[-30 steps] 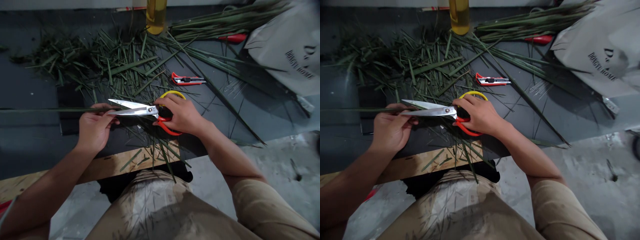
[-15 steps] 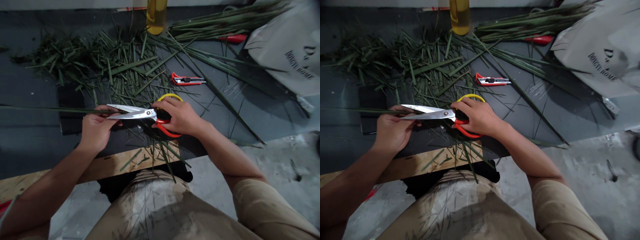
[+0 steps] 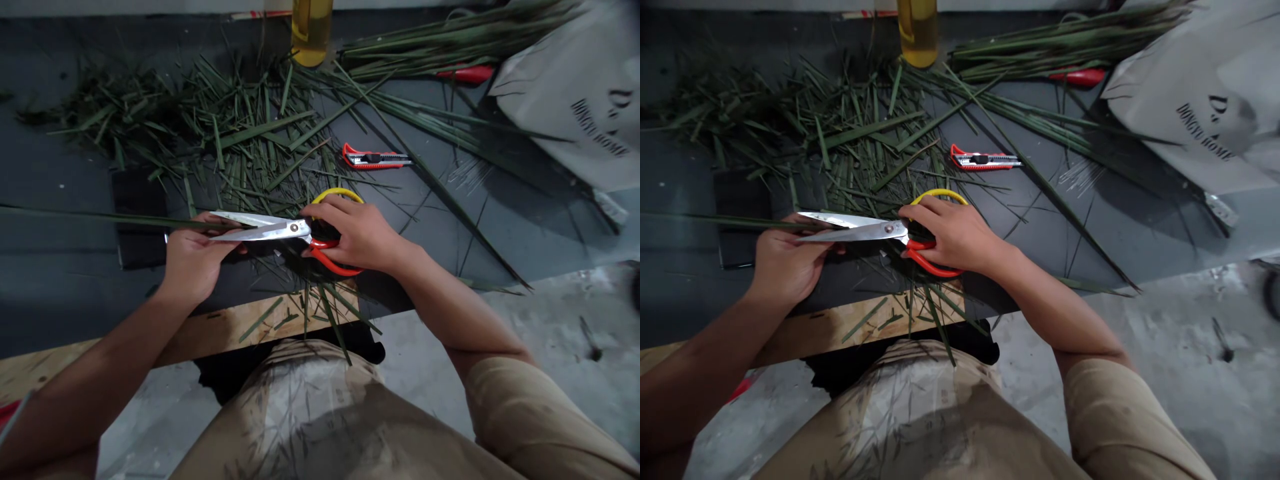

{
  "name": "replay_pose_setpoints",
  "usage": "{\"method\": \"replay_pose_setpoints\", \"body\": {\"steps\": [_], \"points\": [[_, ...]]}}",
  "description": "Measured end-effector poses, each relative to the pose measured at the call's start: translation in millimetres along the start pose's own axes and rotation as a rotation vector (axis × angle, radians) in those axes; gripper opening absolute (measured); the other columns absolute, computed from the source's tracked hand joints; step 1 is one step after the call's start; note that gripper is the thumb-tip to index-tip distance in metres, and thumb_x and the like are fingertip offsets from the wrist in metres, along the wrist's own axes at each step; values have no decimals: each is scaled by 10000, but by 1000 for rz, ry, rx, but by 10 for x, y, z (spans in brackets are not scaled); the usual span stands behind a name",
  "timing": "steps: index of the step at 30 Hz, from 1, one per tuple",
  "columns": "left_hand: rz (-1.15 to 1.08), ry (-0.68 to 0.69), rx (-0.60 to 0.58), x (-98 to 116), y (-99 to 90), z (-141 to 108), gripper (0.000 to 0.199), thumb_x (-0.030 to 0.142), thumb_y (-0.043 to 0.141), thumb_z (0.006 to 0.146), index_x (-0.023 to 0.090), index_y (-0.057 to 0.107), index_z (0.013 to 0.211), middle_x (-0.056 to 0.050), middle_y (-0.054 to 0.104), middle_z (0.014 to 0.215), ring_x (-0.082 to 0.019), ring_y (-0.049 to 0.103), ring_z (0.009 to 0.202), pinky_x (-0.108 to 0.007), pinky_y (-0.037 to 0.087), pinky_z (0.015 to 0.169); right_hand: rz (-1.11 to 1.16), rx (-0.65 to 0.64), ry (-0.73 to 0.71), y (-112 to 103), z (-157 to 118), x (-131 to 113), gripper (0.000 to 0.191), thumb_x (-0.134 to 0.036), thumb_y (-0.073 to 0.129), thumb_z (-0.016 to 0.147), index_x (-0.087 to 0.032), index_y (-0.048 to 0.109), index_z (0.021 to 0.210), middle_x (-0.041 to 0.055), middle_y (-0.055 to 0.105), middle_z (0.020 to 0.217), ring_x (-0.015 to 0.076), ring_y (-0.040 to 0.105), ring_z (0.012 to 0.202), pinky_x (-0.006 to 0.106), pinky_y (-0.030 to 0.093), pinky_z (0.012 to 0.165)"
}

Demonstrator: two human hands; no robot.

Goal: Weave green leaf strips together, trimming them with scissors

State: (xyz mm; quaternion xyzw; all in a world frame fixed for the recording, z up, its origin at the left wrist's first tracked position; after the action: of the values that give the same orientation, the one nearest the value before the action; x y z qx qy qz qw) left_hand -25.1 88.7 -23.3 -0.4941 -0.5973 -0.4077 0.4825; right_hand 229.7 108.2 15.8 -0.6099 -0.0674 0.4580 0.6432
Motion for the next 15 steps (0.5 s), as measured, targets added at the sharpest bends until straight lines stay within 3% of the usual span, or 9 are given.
{"method": "replay_pose_setpoints", "body": {"steps": [7,15], "points": [[-10,-24,-11,55,72,-30,178,169,889,588,263,755,660,-20,746,748,-218,728,673,-297,605,534,5,-16,23,-1,3,6,503,-455,735,914,-207,643,1342,135,731,1197,274,678,1058,369,549,858],[-43,-21,9,51,58,-22,201,158,909,590,219,731,663,-10,707,693,-171,698,609,-282,584,546,10,-19,-3,-18,6,-7,524,-505,735,920,-193,650,1333,133,736,1173,261,688,1016,354,547,836]]}}
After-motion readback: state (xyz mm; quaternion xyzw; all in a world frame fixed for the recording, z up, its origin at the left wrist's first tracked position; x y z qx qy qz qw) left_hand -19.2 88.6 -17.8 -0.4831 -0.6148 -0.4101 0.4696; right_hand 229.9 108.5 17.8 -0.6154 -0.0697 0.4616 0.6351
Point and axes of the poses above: each hand's wrist, its own z-axis towards the middle knuckle, its own y-axis out of the palm, x = y × z, the point moved 6 cm from there along z, towards the middle knuckle
